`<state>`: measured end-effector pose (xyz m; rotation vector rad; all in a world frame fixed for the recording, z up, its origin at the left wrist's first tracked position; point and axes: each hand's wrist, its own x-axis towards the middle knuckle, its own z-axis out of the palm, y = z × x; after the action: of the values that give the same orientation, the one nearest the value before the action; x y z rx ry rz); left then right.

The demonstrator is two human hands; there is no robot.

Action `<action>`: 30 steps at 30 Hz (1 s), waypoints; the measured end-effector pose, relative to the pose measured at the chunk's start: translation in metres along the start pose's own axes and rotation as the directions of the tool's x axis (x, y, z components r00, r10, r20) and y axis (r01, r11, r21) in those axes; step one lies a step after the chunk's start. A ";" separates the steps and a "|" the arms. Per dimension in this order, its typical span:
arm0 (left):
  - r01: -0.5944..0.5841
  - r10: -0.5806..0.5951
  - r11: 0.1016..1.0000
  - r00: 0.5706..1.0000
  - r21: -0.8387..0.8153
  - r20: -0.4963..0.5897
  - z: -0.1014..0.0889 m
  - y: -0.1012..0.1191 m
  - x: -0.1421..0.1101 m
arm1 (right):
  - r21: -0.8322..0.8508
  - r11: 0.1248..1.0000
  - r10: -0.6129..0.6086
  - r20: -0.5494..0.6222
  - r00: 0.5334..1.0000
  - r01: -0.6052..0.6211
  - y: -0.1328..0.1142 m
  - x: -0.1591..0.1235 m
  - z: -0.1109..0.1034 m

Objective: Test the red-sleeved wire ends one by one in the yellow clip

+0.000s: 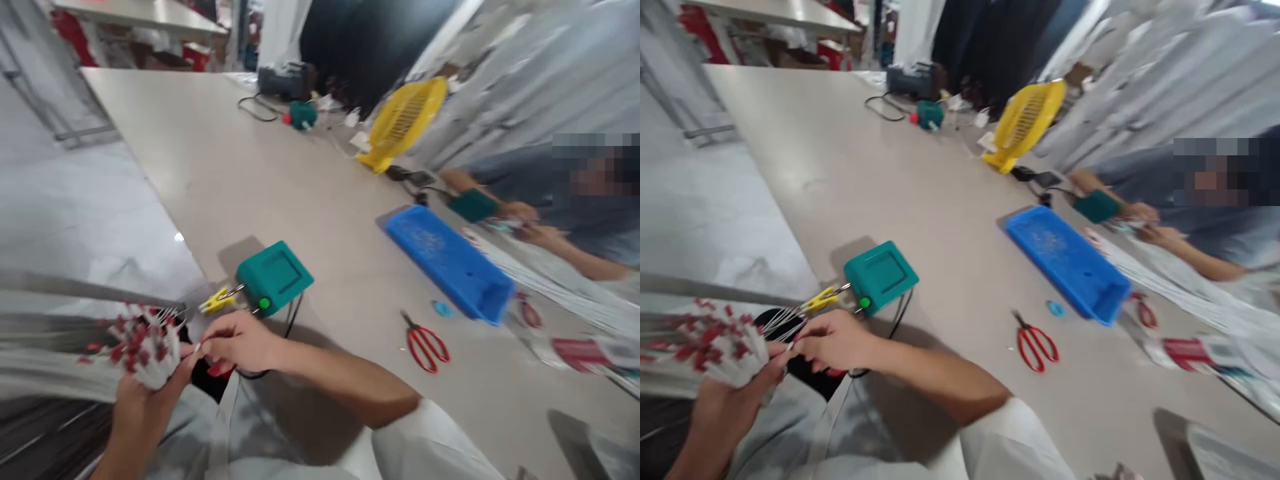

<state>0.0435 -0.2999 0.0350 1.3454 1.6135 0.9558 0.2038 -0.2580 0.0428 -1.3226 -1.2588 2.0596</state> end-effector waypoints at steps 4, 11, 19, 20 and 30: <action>0.078 -0.079 0.992 0.997 -0.098 -0.005 -0.005 0.007 -0.003 | -0.166 0.979 -0.119 -0.011 0.993 0.115 0.000 -0.007 -0.001; 0.144 -0.150 0.965 0.989 -0.221 -0.010 -0.004 0.019 -0.002 | -0.539 0.649 -0.633 0.008 0.774 0.536 -0.008 -0.013 0.004; 0.267 -0.257 0.930 0.964 -0.251 0.073 0.001 0.010 -0.003 | -0.909 -0.033 -0.645 0.337 0.686 0.416 -0.008 -0.013 -0.005; 0.272 -0.262 0.929 0.962 -0.252 0.071 0.001 0.009 -0.002 | -0.922 -0.079 -0.644 0.338 0.686 0.380 -0.011 -0.015 -0.009; 0.277 -0.232 0.905 0.958 -0.323 0.171 0.004 0.010 0.019 | -0.927 -0.363 -0.488 0.274 0.829 0.093 -0.045 -0.007 -0.042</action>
<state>0.0483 -0.2794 0.0401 0.9108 1.4037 0.9202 0.2372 -0.2196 0.0783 -1.2176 -2.9161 -0.1825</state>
